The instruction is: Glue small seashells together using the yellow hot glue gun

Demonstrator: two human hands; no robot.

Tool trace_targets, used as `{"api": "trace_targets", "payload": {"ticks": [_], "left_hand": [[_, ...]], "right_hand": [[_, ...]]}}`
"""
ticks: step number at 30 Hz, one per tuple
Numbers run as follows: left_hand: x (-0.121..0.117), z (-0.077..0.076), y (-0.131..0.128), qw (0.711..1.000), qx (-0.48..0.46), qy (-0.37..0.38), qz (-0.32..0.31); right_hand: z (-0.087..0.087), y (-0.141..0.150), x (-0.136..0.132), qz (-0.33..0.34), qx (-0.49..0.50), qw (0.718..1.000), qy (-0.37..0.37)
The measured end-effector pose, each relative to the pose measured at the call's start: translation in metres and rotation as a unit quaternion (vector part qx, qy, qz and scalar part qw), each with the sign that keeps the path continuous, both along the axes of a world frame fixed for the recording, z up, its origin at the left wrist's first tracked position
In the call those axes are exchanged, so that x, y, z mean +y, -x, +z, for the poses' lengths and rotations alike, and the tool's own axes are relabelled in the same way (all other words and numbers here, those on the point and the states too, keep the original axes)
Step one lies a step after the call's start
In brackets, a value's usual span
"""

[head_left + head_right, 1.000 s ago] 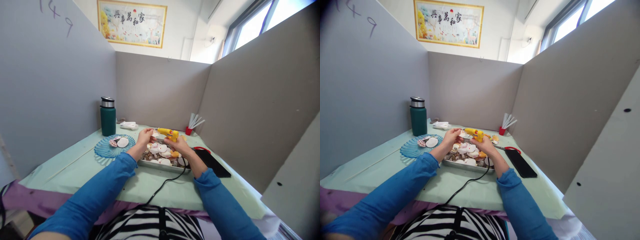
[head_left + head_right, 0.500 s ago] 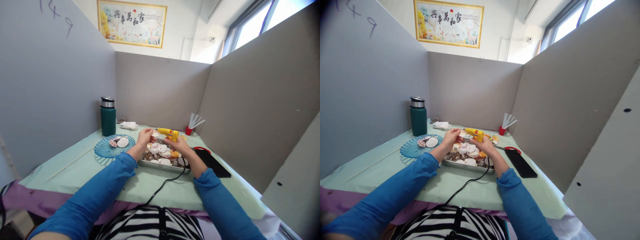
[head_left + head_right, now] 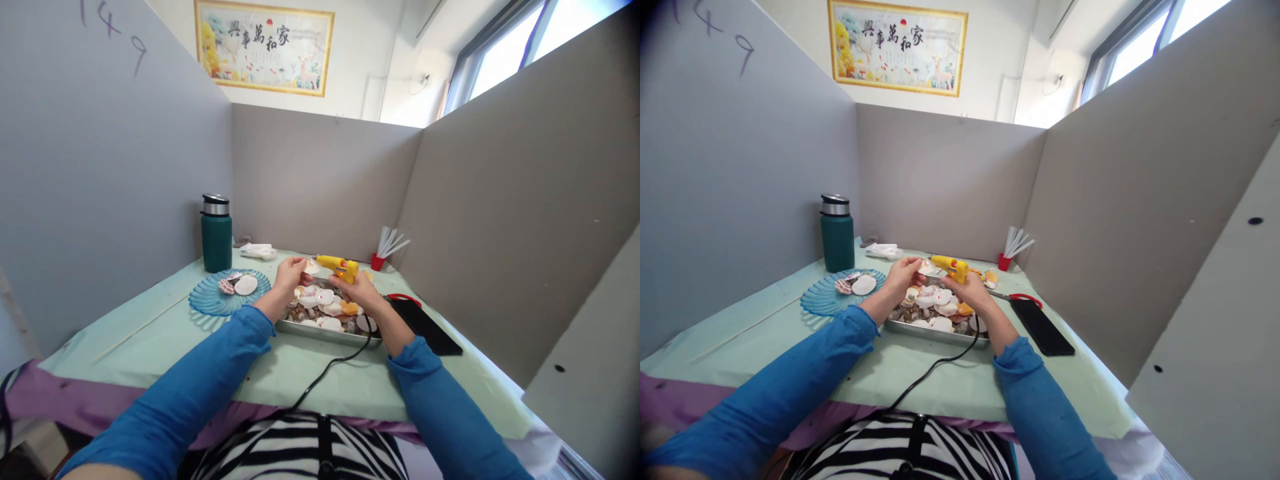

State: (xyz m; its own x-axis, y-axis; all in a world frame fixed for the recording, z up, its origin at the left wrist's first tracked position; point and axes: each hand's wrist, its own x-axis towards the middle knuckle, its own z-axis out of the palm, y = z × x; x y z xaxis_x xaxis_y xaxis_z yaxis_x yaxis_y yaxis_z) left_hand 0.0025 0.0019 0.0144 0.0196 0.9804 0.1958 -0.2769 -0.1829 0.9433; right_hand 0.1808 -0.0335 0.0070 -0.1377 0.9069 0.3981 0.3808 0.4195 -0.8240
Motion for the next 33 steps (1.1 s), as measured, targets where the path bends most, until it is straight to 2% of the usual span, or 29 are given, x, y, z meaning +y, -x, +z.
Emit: {"api": "trace_targets", "payload": {"ticks": [17,33], "left_hand": [[0.0023,-0.0010,0.0006,1.000,0.015,0.003,-0.008],[-0.0002,0.0011,0.0001,1.000,0.015,0.001,-0.010]], "right_hand": [[0.0012,0.0000,-0.0004,-0.009,-0.033,0.999,-0.016],[0.0010,0.0013,-0.0025,0.007,-0.028,1.000,0.002]]}}
